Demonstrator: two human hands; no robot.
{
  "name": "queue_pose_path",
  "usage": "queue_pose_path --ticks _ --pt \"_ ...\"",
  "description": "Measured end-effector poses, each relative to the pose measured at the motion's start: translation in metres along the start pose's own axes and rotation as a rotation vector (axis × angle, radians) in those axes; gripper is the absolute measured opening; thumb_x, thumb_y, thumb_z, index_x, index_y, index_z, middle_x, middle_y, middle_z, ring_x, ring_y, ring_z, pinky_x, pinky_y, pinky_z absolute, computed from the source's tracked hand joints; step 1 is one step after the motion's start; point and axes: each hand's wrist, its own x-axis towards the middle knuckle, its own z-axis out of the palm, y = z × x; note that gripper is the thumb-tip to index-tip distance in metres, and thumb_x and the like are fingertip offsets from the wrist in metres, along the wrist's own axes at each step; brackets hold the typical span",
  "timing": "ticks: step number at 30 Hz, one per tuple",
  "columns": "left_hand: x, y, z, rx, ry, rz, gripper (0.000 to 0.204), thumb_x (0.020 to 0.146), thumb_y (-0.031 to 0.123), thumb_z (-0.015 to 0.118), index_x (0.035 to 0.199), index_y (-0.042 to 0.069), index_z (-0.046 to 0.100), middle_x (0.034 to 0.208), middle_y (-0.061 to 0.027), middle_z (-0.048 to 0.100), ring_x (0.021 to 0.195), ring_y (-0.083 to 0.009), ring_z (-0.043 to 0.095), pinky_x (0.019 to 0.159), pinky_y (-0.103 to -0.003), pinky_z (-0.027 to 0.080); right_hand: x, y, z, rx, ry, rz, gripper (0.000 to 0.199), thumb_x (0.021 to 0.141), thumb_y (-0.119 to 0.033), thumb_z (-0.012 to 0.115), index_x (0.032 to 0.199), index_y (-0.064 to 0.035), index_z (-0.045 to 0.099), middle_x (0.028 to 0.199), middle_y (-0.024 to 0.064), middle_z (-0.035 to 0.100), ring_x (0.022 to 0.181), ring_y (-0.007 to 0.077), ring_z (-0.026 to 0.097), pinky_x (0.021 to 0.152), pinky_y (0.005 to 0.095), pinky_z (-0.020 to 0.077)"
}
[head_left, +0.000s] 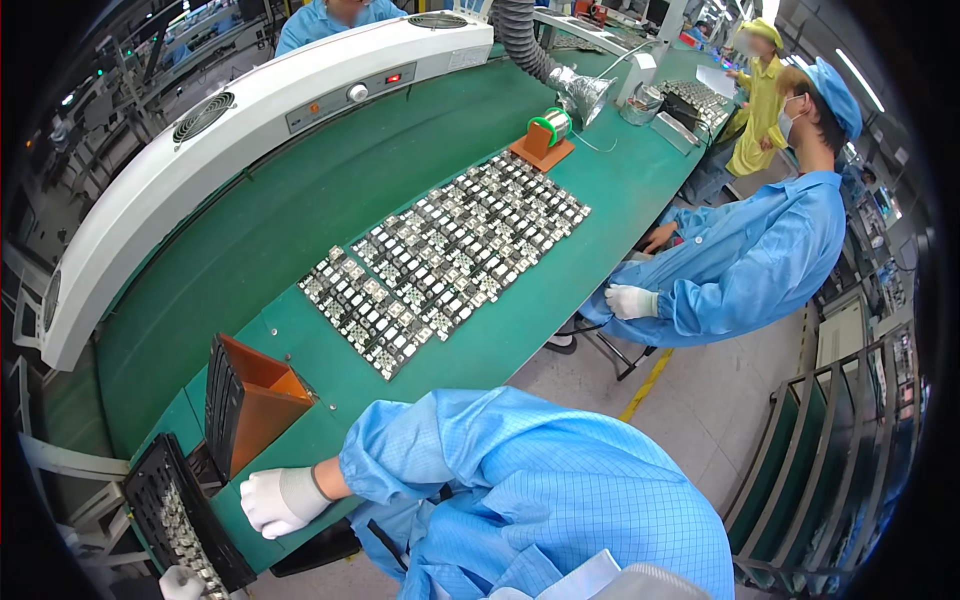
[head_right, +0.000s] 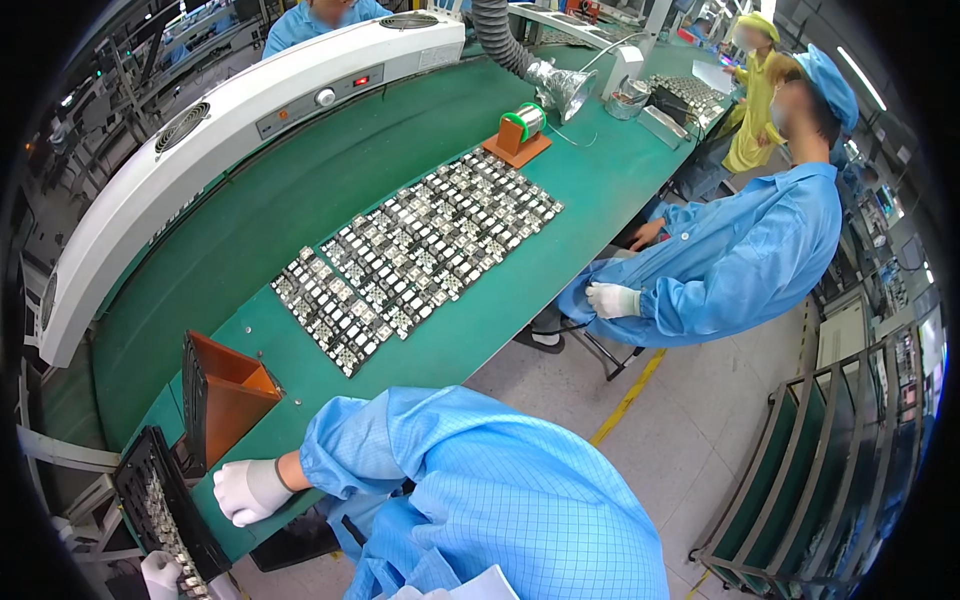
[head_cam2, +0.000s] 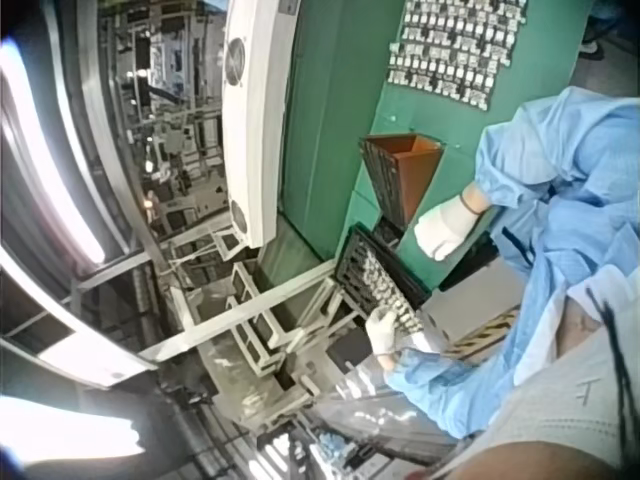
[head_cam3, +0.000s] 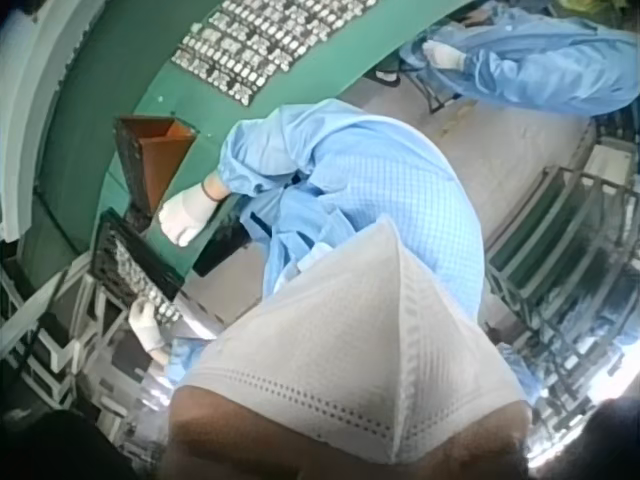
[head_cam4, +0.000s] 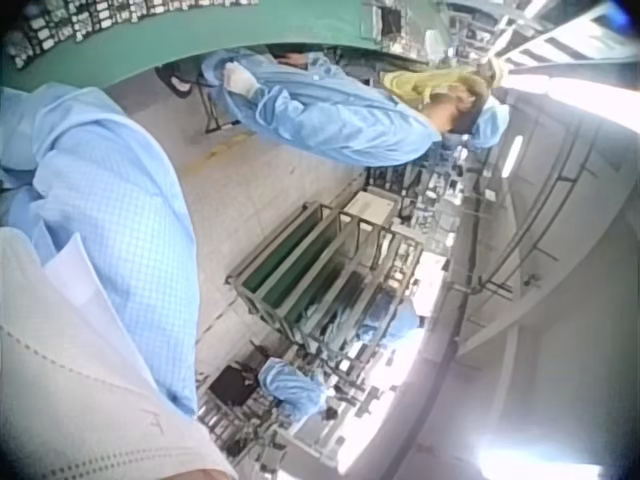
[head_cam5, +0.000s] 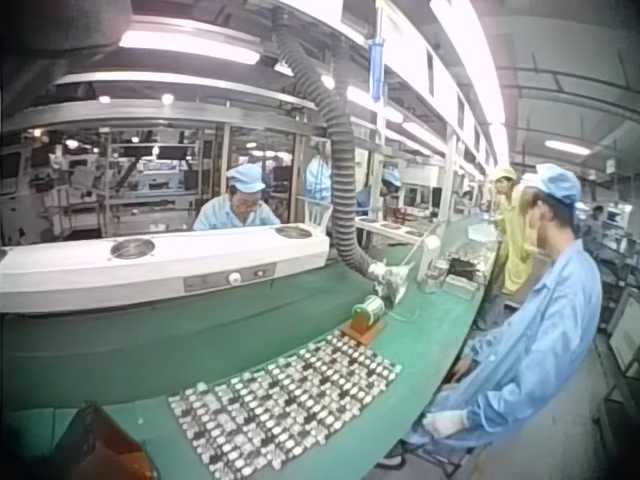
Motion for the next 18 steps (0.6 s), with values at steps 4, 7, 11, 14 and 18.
queue_pose_path --ticks 4,7,11,14,18 --pt "-0.018 -0.007 0.023 -0.007 0.044 0.081 0.028 0.088 0.017 0.070 0.104 -0.006 0.068 0.087 -0.0071 0.068 0.074 -0.0148 0.058 0.068 -0.028 0.048 0.012 -0.009 -0.008 0.355 0.093 0.193 0.030 0.092 -0.032 0.061 0.098 -0.0047 0.071 0.095 0.0099 0.068 0.086 0.0296 0.062 0.076 0.0427 0.0504" --pt "-0.030 -0.010 0.042 0.083 0.107 0.161 0.027 0.087 0.013 0.072 0.104 -0.008 0.068 0.088 -0.0102 0.070 0.080 -0.0182 0.063 0.075 -0.031 0.051 0.028 -0.013 -0.007 1.011 -0.017 0.712 0.046 0.097 -0.043 0.060 0.116 -0.0006 0.064 0.103 0.0123 0.067 0.085 0.0257 0.066 0.068 0.0377 0.0548" --pt "-0.041 -0.009 0.066 0.268 0.152 0.289 0.024 0.084 0.012 0.074 0.099 -0.006 0.067 0.088 -0.0126 0.069 0.081 -0.0212 0.063 0.077 -0.034 0.051 0.051 -0.016 0.007 1.374 0.036 0.952 0.058 0.096 -0.046 0.062 0.126 0.0035 0.058 0.120 0.0199 0.064 0.100 0.0327 0.070 0.072 0.0457 0.0634" --pt "-0.044 -0.009 0.080 0.245 0.184 0.315 0.023 0.082 0.012 0.075 0.095 -0.004 0.067 0.087 -0.0135 0.067 0.080 -0.0233 0.063 0.078 -0.035 0.051 0.061 -0.019 0.022 1.493 0.121 0.967 0.047 0.095 -0.034 0.066 0.125 0.0012 0.060 0.117 0.0190 0.066 0.095 0.0357 0.071 0.074 0.0508 0.0637" --pt "-0.048 -0.009 0.084 0.276 0.205 0.305 0.024 0.084 0.013 0.076 0.099 -0.004 0.068 0.092 -0.0129 0.069 0.084 -0.0218 0.063 0.081 -0.034 0.051 0.062 -0.026 0.029 1.518 0.259 0.885 0.030 0.092 -0.021 0.066 0.114 -0.0003 0.067 0.103 0.0129 0.071 0.085 0.0294 0.073 0.069 0.0457 0.0635"
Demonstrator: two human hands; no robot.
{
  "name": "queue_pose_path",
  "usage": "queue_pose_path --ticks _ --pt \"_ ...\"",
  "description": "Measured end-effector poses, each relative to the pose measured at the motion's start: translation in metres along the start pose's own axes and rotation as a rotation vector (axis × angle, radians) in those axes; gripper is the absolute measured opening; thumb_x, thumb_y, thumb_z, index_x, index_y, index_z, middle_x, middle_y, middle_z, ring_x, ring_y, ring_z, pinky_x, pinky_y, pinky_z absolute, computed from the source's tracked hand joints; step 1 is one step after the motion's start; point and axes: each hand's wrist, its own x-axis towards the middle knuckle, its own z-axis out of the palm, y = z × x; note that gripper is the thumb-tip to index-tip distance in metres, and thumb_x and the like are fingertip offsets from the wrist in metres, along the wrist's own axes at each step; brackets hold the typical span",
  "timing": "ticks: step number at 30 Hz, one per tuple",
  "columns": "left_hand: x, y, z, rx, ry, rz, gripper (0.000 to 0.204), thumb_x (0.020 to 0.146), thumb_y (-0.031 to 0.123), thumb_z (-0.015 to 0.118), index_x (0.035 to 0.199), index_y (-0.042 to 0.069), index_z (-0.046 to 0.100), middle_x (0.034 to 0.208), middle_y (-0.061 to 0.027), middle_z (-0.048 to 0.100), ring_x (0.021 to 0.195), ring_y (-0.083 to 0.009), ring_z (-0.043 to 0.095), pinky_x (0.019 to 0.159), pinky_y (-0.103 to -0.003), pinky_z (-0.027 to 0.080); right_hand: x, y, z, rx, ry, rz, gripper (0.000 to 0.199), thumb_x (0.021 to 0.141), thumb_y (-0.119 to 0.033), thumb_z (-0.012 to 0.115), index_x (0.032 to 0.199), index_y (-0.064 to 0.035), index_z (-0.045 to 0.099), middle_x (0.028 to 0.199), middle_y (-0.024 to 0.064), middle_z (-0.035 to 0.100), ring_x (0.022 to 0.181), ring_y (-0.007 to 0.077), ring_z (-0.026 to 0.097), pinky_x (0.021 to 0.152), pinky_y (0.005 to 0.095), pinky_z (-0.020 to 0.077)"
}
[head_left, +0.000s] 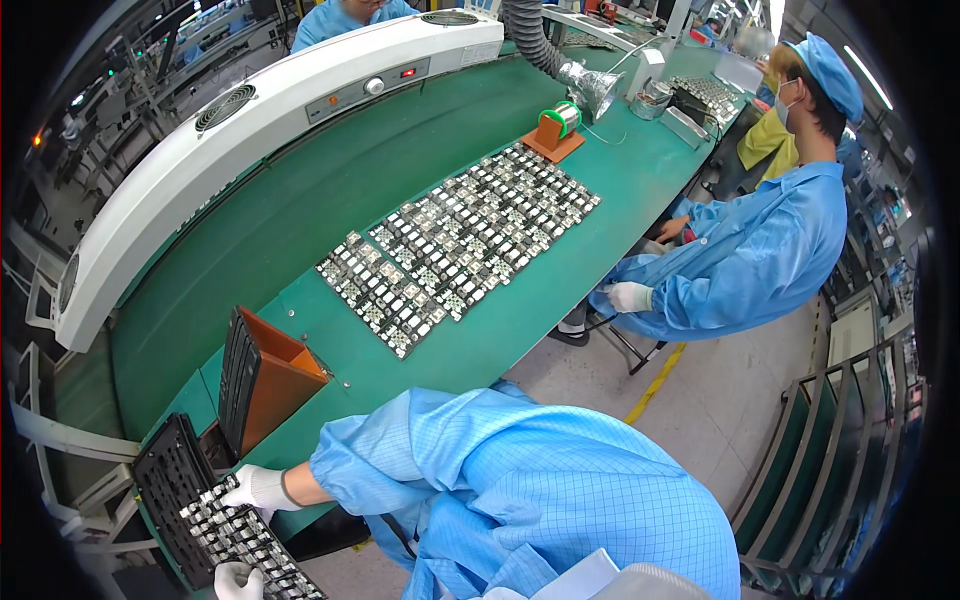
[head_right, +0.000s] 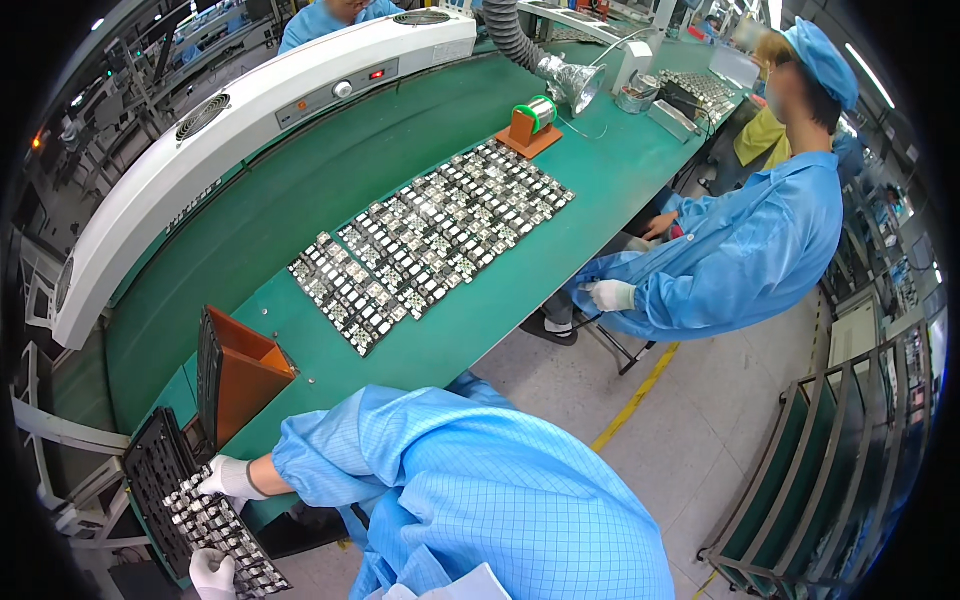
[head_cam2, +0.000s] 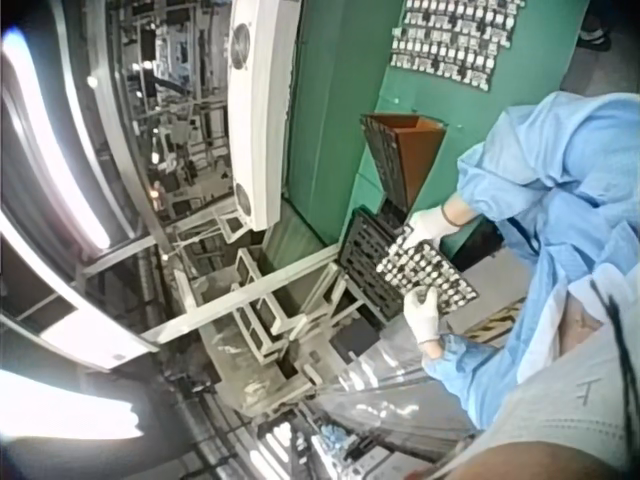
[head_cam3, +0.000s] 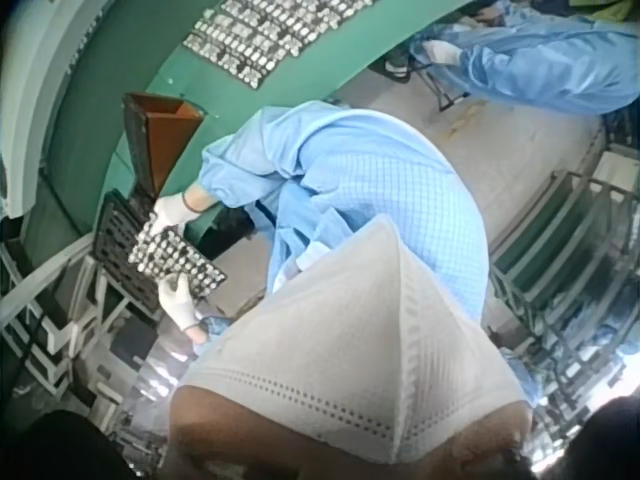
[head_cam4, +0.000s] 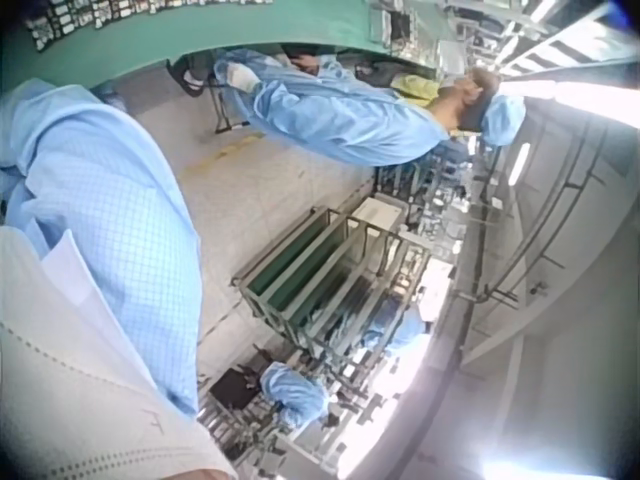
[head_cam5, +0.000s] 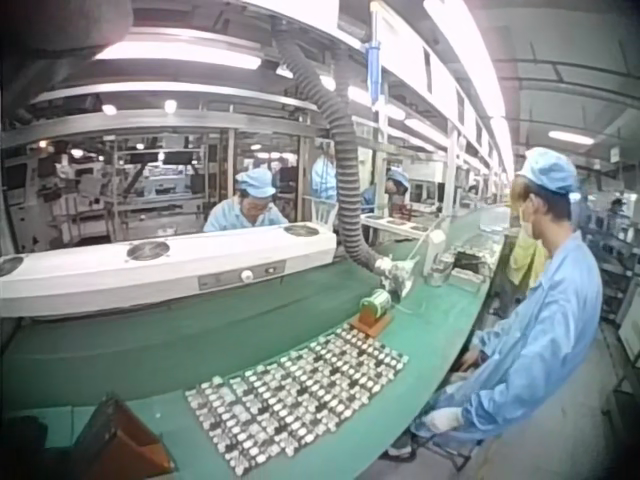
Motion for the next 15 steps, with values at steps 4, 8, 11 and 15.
queue_pose_path --ticks 4,8,11,15 --pt "-0.003 0.001 -0.015 -0.158 0.142 -0.028 0.033 0.091 0.017 0.074 0.113 -0.007 0.067 0.109 -0.0155 0.070 0.098 -0.0207 0.064 0.090 -0.033 0.052 -0.015 -0.006 0.005 -0.478 0.021 -0.351 0.027 0.091 -0.020 0.065 0.107 0.0019 0.068 0.092 0.0108 0.072 0.082 0.0205 0.067 0.076 0.0358 0.0516" --pt "-0.004 0.003 -0.033 -0.107 0.706 -0.064 0.051 0.091 0.022 0.077 0.127 -0.009 0.059 0.125 -0.0245 0.065 0.111 -0.0297 0.063 0.096 -0.038 0.051 -0.032 -0.020 0.011 -0.499 -0.024 -0.451 0.029 0.093 -0.021 0.064 0.110 0.0021 0.067 0.094 0.0117 0.072 0.085 0.0204 0.067 0.078 0.0363 0.0513" --pt "0.003 0.007 -0.042 -0.217 0.726 -0.040 0.056 0.095 0.025 0.073 0.134 -0.010 0.054 0.135 -0.0263 0.059 0.117 -0.0315 0.061 0.100 -0.039 0.049 -0.043 -0.034 0.017 -0.382 -0.062 -0.544 0.029 0.094 -0.022 0.063 0.110 0.0026 0.066 0.093 0.0122 0.071 0.084 0.0194 0.066 0.078 0.0360 0.0514" --pt "0.033 0.020 -0.057 -0.282 0.605 0.055 0.057 0.099 0.030 0.066 0.138 -0.009 0.052 0.135 -0.0263 0.059 0.117 -0.0298 0.059 0.104 -0.036 0.044 -0.070 -0.061 0.018 -0.484 -0.057 -0.620 0.030 0.094 -0.024 0.063 0.108 0.0028 0.066 0.085 0.0137 0.069 0.077 0.0171 0.064 0.075 0.0350 0.0513"
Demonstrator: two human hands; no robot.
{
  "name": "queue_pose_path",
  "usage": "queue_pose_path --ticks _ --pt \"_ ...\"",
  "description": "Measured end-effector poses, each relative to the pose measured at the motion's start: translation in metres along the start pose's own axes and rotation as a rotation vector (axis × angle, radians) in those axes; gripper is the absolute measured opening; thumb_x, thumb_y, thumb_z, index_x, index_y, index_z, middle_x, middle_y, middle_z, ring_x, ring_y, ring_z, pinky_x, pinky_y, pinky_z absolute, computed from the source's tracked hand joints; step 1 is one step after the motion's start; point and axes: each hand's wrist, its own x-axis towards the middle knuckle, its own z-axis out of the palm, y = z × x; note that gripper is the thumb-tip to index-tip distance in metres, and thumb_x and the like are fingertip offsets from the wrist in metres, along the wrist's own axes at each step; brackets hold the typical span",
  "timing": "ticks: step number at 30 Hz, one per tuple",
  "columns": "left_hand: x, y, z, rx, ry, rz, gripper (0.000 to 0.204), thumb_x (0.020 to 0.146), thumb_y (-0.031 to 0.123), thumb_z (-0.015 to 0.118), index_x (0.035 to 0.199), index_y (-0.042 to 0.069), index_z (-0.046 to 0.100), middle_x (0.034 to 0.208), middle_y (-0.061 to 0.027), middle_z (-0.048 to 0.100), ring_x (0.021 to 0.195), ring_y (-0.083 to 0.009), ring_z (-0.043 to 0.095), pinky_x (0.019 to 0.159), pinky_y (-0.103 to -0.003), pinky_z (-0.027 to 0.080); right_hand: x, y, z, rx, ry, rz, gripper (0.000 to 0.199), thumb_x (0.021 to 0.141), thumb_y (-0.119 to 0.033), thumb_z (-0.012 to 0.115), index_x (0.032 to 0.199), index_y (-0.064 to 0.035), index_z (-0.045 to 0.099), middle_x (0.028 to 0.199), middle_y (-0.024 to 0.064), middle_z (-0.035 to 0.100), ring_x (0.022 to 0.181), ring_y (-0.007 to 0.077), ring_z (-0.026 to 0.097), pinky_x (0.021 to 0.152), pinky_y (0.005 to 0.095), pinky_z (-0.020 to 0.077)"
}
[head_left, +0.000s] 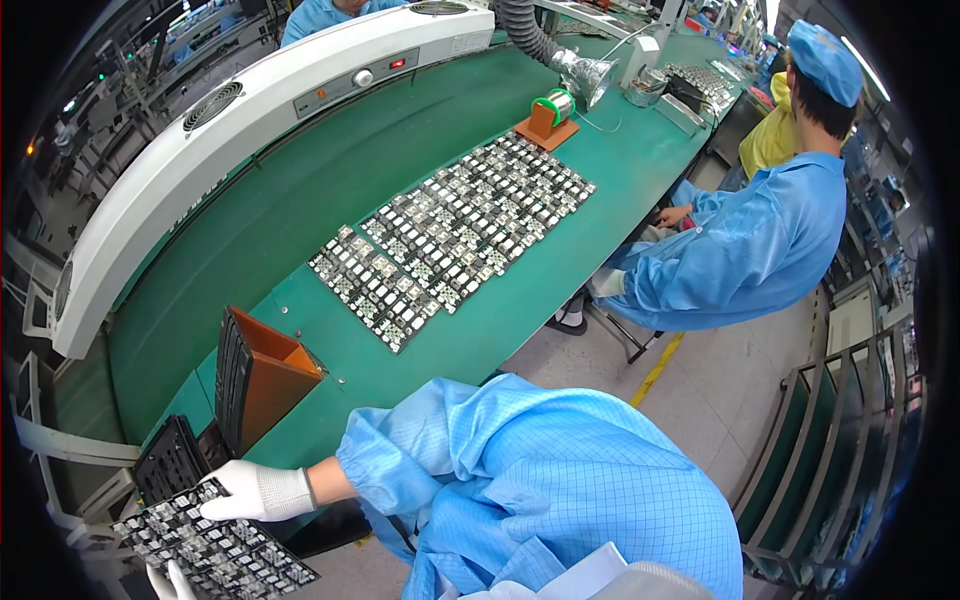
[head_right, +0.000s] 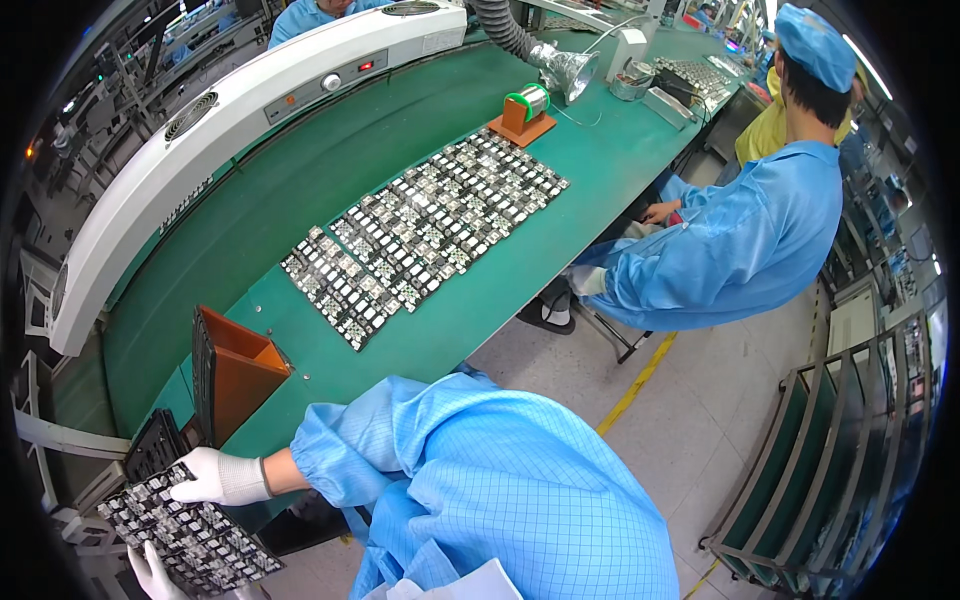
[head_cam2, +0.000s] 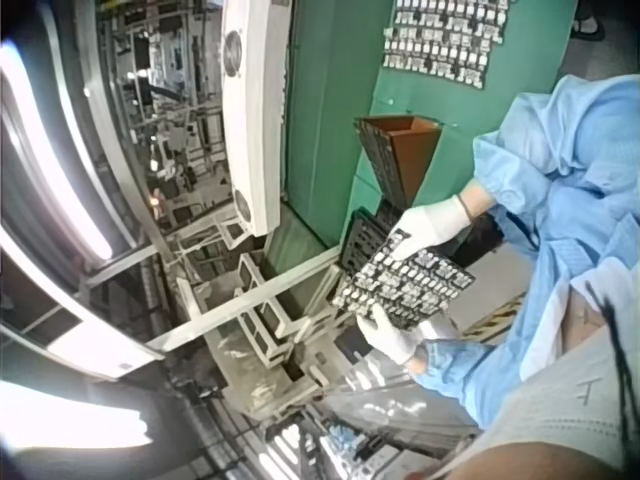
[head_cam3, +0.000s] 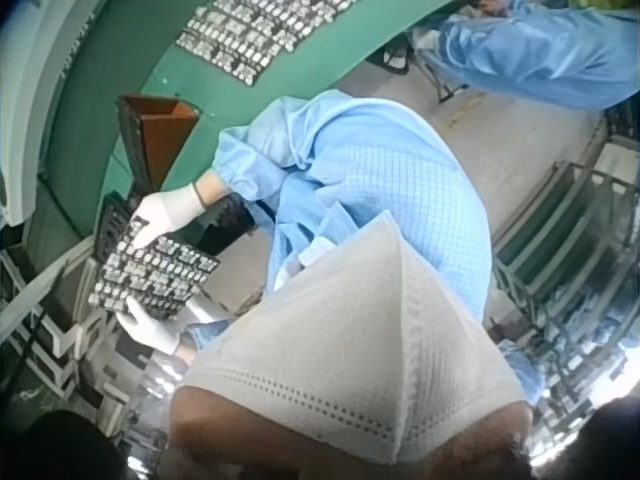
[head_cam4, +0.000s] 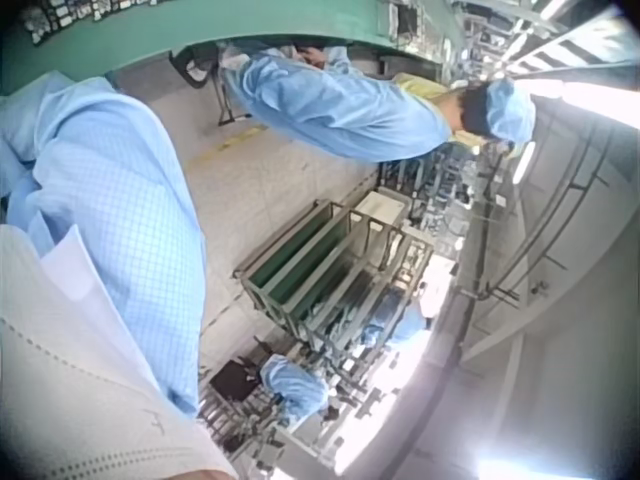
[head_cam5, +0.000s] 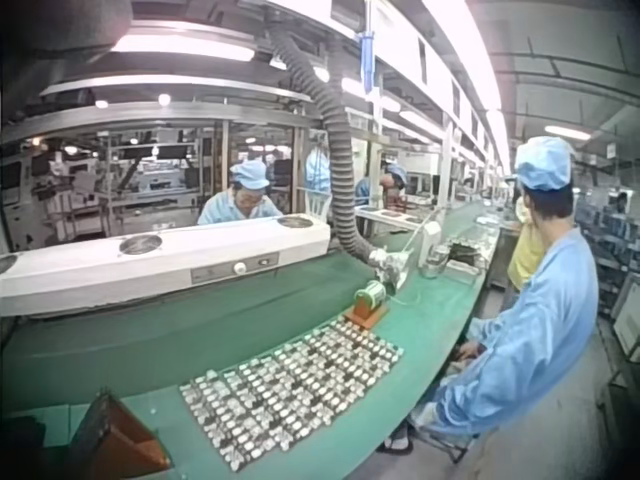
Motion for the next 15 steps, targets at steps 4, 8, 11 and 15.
queue_pose_path --ticks 4,8,11,15 --pt "0.011 0.023 0.004 -0.297 -0.224 -0.114 0.052 0.105 0.026 0.054 0.143 -0.009 0.046 0.138 -0.0184 0.056 0.121 -0.0208 0.056 0.108 -0.034 0.043 -0.015 -0.033 -0.020 -0.102 0.013 -0.068 0.036 0.094 -0.030 0.067 0.109 0.0026 0.067 0.085 0.0163 0.070 0.078 0.0208 0.068 0.074 0.0347 0.0523" --pt "0.016 0.041 0.026 -0.298 -0.146 -0.023 0.049 0.100 0.017 0.060 0.137 -0.014 0.050 0.128 -0.0174 0.063 0.115 -0.0200 0.061 0.103 -0.031 0.046 -0.030 -0.046 -0.034 -0.116 0.044 0.012 0.039 0.094 -0.029 0.071 0.116 0.0018 0.066 0.094 0.0111 0.072 0.087 0.0137 0.067 0.076 0.0319 0.0541" --pt "0.026 0.059 0.034 -0.203 -0.036 0.028 0.042 0.097 0.014 0.066 0.131 -0.010 0.058 0.116 -0.0102 0.068 0.107 -0.0151 0.062 0.095 -0.028 0.048 -0.039 -0.055 -0.046 0.077 -0.001 0.074 0.036 0.096 -0.019 0.069 0.123 0.0038 0.063 0.110 0.0101 0.072 0.100 0.0127 0.065 0.085 0.0298 0.0539" --pt "0.057 0.084 0.019 -0.164 0.043 0.270 0.035 0.095 0.015 0.069 0.124 -0.005 0.064 0.111 -0.0083 0.070 0.102 -0.0148 0.065 0.092 -0.027 0.050 -0.057 -0.072 -0.067 -0.423 -0.044 0.037 0.046 0.097 -0.018 0.066 0.137 0.0040 0.054 0.123 0.0148 0.067 0.113 0.0200 0.064 0.098 0.0319 0.0504"
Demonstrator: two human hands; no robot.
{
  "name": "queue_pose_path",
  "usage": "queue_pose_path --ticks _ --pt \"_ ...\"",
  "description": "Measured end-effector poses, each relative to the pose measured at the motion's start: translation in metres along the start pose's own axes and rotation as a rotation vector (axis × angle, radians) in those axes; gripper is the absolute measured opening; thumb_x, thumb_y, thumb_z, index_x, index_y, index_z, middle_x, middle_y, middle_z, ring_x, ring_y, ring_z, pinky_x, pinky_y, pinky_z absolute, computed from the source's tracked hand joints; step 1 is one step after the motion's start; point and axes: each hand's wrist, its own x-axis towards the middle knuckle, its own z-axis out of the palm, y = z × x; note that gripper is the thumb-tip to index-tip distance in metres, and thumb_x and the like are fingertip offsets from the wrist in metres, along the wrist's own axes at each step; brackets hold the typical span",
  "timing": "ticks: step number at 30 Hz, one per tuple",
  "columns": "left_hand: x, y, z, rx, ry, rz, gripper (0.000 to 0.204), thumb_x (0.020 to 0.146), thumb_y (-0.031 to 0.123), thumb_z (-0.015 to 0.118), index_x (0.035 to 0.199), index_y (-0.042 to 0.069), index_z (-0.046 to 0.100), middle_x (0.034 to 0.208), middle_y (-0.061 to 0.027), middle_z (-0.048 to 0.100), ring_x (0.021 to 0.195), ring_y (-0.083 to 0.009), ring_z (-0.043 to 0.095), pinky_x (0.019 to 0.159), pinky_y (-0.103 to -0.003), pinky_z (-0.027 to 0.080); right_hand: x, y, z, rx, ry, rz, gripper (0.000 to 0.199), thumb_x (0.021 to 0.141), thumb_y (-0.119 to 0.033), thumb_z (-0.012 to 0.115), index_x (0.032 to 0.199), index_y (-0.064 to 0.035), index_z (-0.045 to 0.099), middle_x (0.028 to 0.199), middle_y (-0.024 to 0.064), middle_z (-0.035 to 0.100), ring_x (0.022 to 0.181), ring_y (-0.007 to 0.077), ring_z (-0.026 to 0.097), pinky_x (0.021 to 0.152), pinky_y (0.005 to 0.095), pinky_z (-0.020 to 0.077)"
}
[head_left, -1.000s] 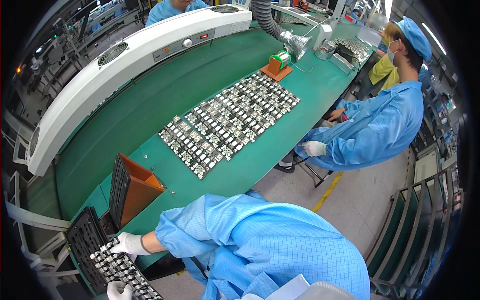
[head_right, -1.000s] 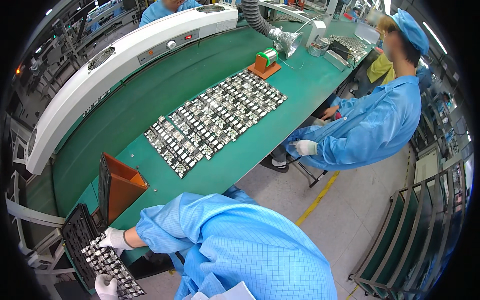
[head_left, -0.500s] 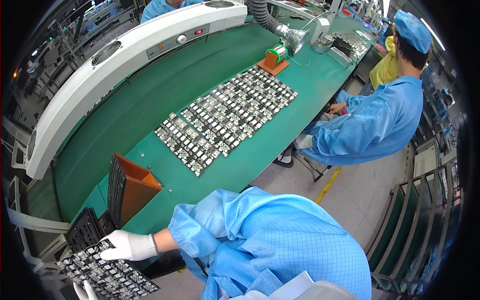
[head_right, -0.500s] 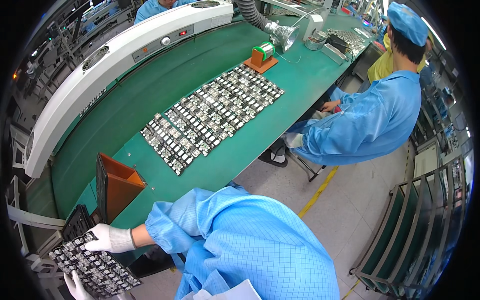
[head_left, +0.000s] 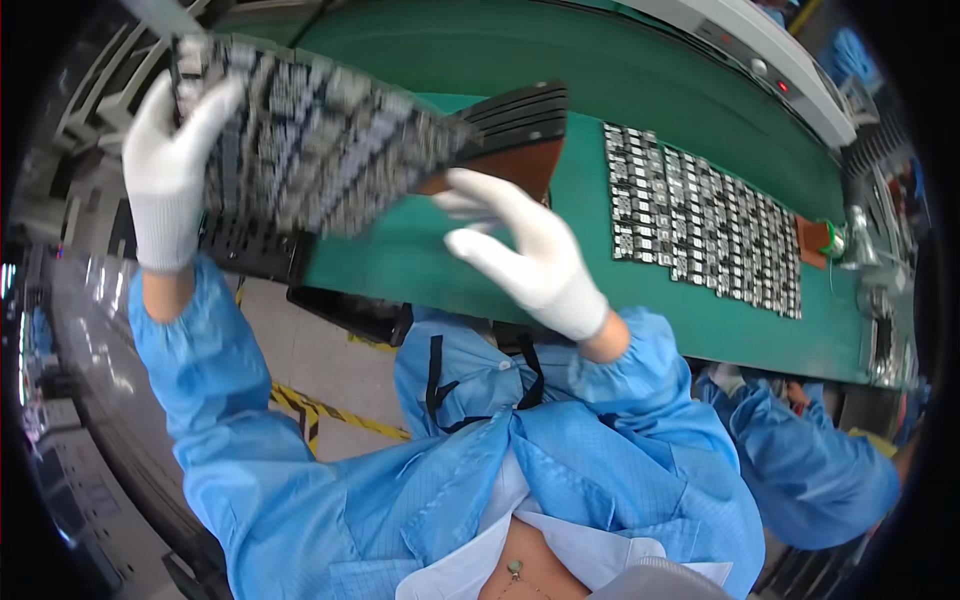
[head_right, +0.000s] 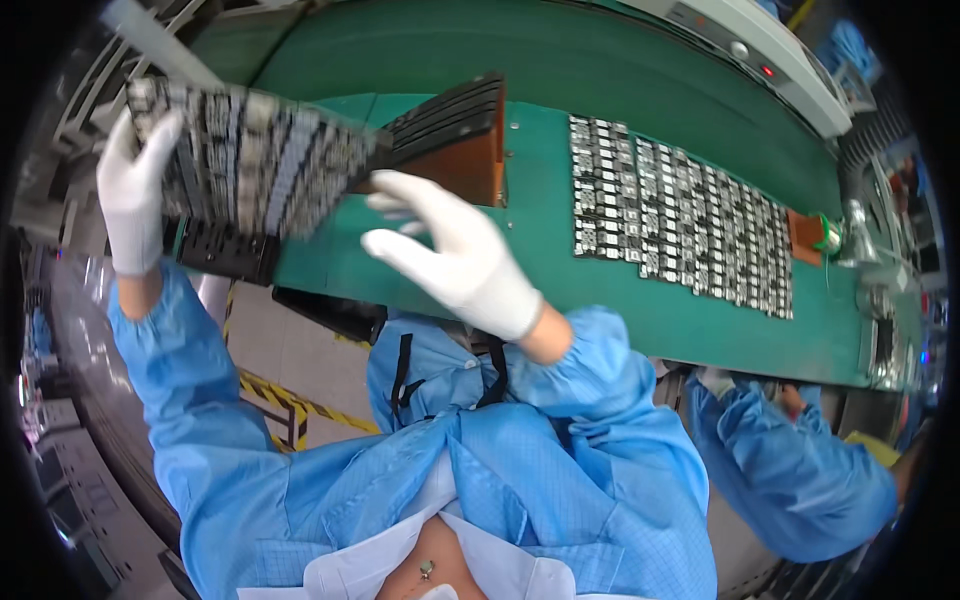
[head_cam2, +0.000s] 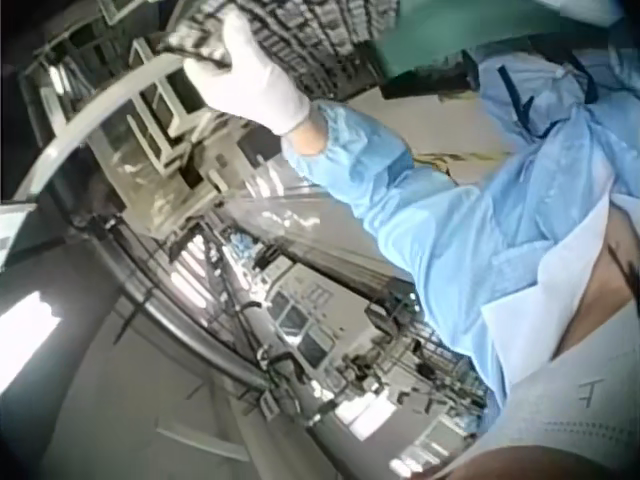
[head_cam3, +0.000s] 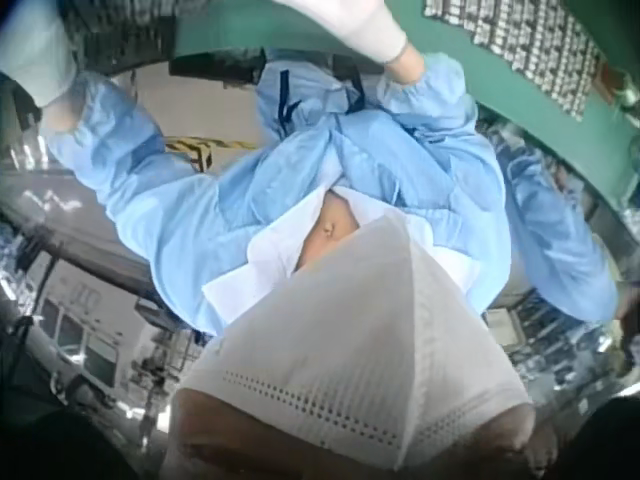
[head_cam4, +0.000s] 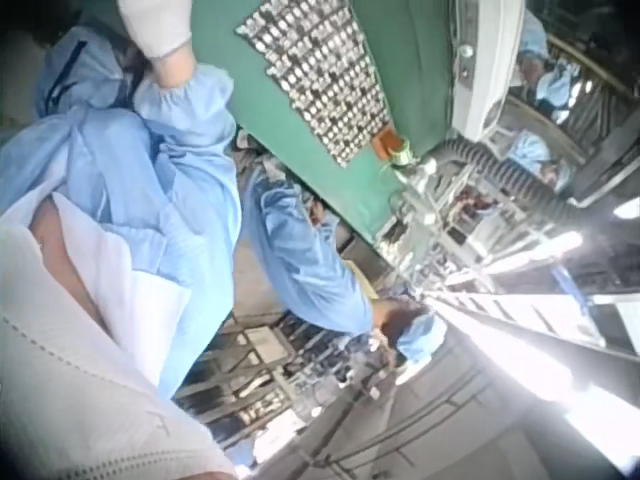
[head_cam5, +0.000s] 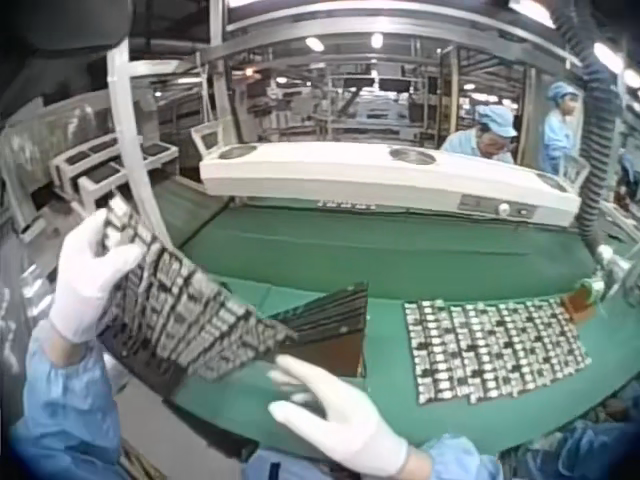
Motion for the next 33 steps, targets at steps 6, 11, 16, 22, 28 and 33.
queue_pose_path --ticks 6,11,16,22,28,33 --pt "0.047 0.009 0.029 0.174 0.144 0.223 0.031 0.086 0.026 0.075 0.102 -0.001 0.069 0.084 -0.0103 0.068 0.079 -0.0148 0.063 0.074 -0.032 0.051 -0.033 0.024 -0.021 -0.002 -0.016 0.260 0.032 0.104 -0.018 0.055 0.126 0.0037 0.062 0.111 0.0120 0.072 0.105 0.0166 0.067 0.093 0.0300 0.0525" --pt "0.067 0.003 0.073 -0.032 -0.068 0.198 0.039 0.085 0.028 0.079 0.109 -0.001 0.069 0.092 -0.0088 0.071 0.084 -0.0134 0.064 0.080 -0.030 0.052 -0.046 0.053 -0.017 0.029 -0.013 0.305 0.030 0.104 -0.018 0.055 0.124 0.0030 0.063 0.109 0.0117 0.073 0.100 0.0159 0.068 0.091 0.0291 0.0532" --pt "0.079 -0.001 0.088 -0.028 -0.153 0.236 0.040 0.084 0.031 0.079 0.109 0.000 0.070 0.092 -0.0093 0.073 0.086 -0.0138 0.066 0.081 -0.031 0.052 -0.053 0.058 -0.018 -0.037 -0.012 0.348 0.029 0.103 -0.018 0.056 0.123 0.0020 0.064 0.109 0.0115 0.073 0.100 0.0160 0.068 0.090 0.0285 0.0530" --pt "0.094 -0.004 0.097 0.010 -0.130 0.349 0.042 0.084 0.035 0.078 0.109 0.001 0.070 0.091 -0.0100 0.072 0.083 -0.0150 0.065 0.080 -0.031 0.051 -0.051 0.050 -0.025 -0.065 -0.018 0.336 0.029 0.103 -0.017 0.055 0.123 0.0023 0.064 0.109 0.0121 0.073 0.101 0.0162 0.068 0.090 0.0288 0.0531" --pt "0.096 -0.008 0.101 -0.033 -0.113 0.369 0.044 0.084 0.035 0.078 0.109 0.000 0.070 0.091 -0.0113 0.072 0.083 -0.0163 0.065 0.081 -0.032 0.051 -0.051 0.044 -0.034 -0.092 0.035 0.314 0.030 0.104 -0.016 0.053 0.123 0.0043 0.063 0.110 0.0134 0.073 0.101 0.0175 0.069 0.091 0.0302 0.0536" --pt "0.099 -0.012 0.104 -0.029 -0.120 0.316 0.060 0.085 0.035 0.078 0.133 0.002 0.061 0.108 -0.0125 0.072 0.098 -0.0167 0.066 0.091 -0.031 0.051 -0.052 0.049 -0.036 -0.047 0.073 0.326 0.030 0.104 -0.015 0.053 0.123 0.0056 0.063 0.109 0.0146 0.072 0.102 0.0183 0.069 0.092 0.0307 0.0538"
